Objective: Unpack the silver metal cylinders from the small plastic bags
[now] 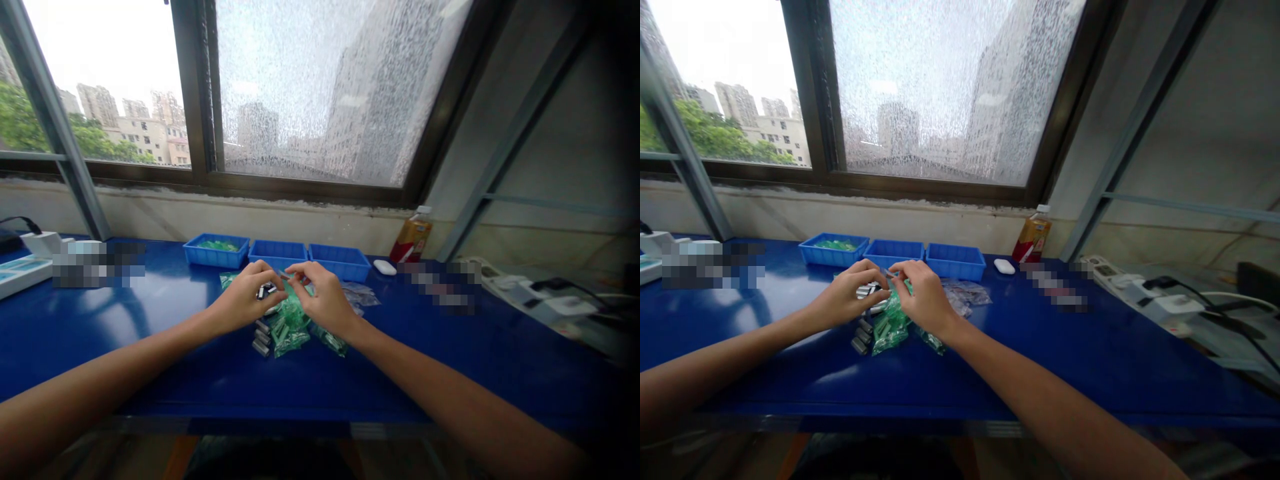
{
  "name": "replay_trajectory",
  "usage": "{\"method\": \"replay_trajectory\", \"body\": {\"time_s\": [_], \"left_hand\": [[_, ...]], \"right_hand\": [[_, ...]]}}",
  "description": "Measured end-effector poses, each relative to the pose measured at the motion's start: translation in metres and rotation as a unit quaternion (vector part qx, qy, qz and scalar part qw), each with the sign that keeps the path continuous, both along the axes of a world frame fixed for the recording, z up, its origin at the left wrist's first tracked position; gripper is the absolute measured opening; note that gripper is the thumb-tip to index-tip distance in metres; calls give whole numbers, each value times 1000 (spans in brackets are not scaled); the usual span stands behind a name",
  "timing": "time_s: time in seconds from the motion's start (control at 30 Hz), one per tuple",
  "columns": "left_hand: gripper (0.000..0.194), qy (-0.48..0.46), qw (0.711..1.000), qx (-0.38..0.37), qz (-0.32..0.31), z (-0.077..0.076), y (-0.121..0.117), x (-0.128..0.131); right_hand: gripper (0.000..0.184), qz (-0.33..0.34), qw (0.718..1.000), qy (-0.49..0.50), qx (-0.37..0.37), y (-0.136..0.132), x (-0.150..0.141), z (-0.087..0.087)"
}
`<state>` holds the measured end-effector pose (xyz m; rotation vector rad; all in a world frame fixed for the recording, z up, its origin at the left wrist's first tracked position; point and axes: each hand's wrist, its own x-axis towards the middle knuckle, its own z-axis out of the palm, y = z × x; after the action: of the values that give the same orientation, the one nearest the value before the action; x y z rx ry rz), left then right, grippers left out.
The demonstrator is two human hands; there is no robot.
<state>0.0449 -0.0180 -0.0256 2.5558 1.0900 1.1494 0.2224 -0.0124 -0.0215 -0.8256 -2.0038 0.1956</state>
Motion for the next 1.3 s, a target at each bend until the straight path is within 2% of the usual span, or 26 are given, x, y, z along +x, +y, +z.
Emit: {"method": "replay_trajectory", "body": {"time_s": [0.07,0.13,0.2,0.33,0.47,0.53,0.63,0.7,0.77,0.83,0.9,1.0,1.07,1.17,1.23,1.3], "left_hand": [[33,-56,993,-105,5,3,-2,2],[48,-114,972,-203,13,6,-4,3],[52,-151,954,-260,21,8,-5,3],[41,-156,945,-285,24,9,-6,3],[26,-197,933,-302,-12,8,-4,4],[23,-236,934,-267,-11,7,-2,3],[18,-246,958,-142,29,8,-1,0],[13,-188,981,-24,41,8,-2,-2],[9,-113,990,83,22,8,-5,-3],[8,-59,989,138,-7,7,-8,-2],[10,-37,989,143,-20,6,-9,0],[15,-36,997,66,-1,5,-7,2],[28,-72,996,-46,18,6,-5,2],[44,-153,964,-218,17,8,-3,1],[41,-184,944,-273,-4,8,-2,1],[31,-203,936,-287,-24,8,-2,1]], "right_hand": [[14,0,998,-25,51,-2,1,2],[14,5,996,-40,83,-5,2,4],[13,21,992,-54,114,-8,2,6],[15,64,981,-85,161,-12,1,6],[16,52,978,-109,171,-14,0,5],[13,21,983,-105,151,-14,0,5],[14,-11,994,-75,84,-13,0,7],[22,5,999,-40,14,-12,0,7],[36,34,997,3,-68,-10,-1,8],[45,53,988,47,-137,-9,-3,7],[41,55,981,72,-173,-8,-4,6],[24,31,987,65,-146,-6,-4,3],[17,15,997,29,-76,-5,-2,2],[20,5,998,-50,26,-4,1,2],[26,12,996,-78,50,-6,3,4],[32,39,996,-67,44,-8,3,6]]}}
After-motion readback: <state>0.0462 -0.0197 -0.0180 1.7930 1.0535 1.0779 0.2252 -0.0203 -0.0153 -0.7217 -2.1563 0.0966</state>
